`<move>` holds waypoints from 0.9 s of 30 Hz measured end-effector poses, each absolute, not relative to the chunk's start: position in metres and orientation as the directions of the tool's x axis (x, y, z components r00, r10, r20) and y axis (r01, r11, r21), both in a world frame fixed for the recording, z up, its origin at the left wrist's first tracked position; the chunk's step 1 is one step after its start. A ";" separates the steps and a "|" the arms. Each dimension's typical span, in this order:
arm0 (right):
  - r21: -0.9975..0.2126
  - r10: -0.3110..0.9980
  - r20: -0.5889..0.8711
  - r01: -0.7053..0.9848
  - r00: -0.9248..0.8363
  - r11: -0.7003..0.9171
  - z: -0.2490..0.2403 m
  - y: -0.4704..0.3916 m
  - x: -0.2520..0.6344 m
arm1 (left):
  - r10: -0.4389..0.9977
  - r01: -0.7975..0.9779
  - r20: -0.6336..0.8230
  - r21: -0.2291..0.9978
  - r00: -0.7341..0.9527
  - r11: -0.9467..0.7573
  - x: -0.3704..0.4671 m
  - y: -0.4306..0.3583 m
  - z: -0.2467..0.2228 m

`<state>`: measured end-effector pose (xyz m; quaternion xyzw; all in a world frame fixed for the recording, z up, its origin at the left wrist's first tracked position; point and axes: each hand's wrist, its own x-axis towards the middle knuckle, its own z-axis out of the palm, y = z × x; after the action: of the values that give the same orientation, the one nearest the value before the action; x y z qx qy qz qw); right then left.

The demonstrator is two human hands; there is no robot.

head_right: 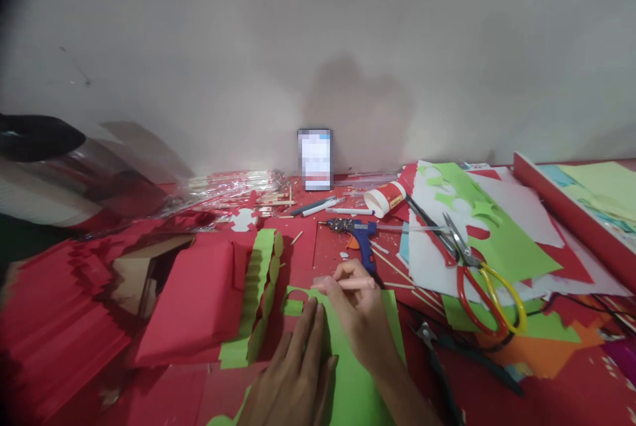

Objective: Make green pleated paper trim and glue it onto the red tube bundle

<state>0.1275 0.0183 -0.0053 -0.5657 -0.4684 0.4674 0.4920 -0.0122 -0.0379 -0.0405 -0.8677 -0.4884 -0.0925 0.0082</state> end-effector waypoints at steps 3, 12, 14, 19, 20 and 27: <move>-0.994 0.994 -0.065 0.083 0.089 -0.073 -0.005 0.021 0.127 | 0.848 0.849 0.164 0.082 0.504 -0.521 -0.012 -0.038 -0.039; -0.995 0.991 -0.033 0.089 0.126 -0.045 -0.006 0.020 0.131 | 0.853 0.858 0.166 0.067 0.494 -0.510 -0.010 -0.039 -0.039; -0.996 0.992 -0.040 0.077 0.122 -0.049 -0.007 0.020 0.131 | 0.862 0.867 0.166 0.065 0.479 -0.494 -0.010 -0.039 -0.039; -0.995 0.989 -0.065 0.066 0.133 -0.075 -0.010 0.020 0.131 | 0.845 0.851 0.186 0.069 0.502 -0.521 -0.011 -0.038 -0.038; -0.993 0.988 -0.079 0.077 0.135 -0.090 -0.010 0.019 0.130 | 0.839 0.847 0.190 0.061 0.509 -0.528 -0.011 -0.037 -0.038; -0.883 0.977 -0.031 0.453 0.211 -0.126 -0.001 0.011 0.135 | 0.848 0.857 0.159 0.016 0.506 -0.515 -0.009 -0.038 -0.033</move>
<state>0.1346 0.0111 -0.0008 -0.6718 -0.5322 0.3339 0.3924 -0.0094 -0.0376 -0.0332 -0.8672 -0.4914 -0.0734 0.0325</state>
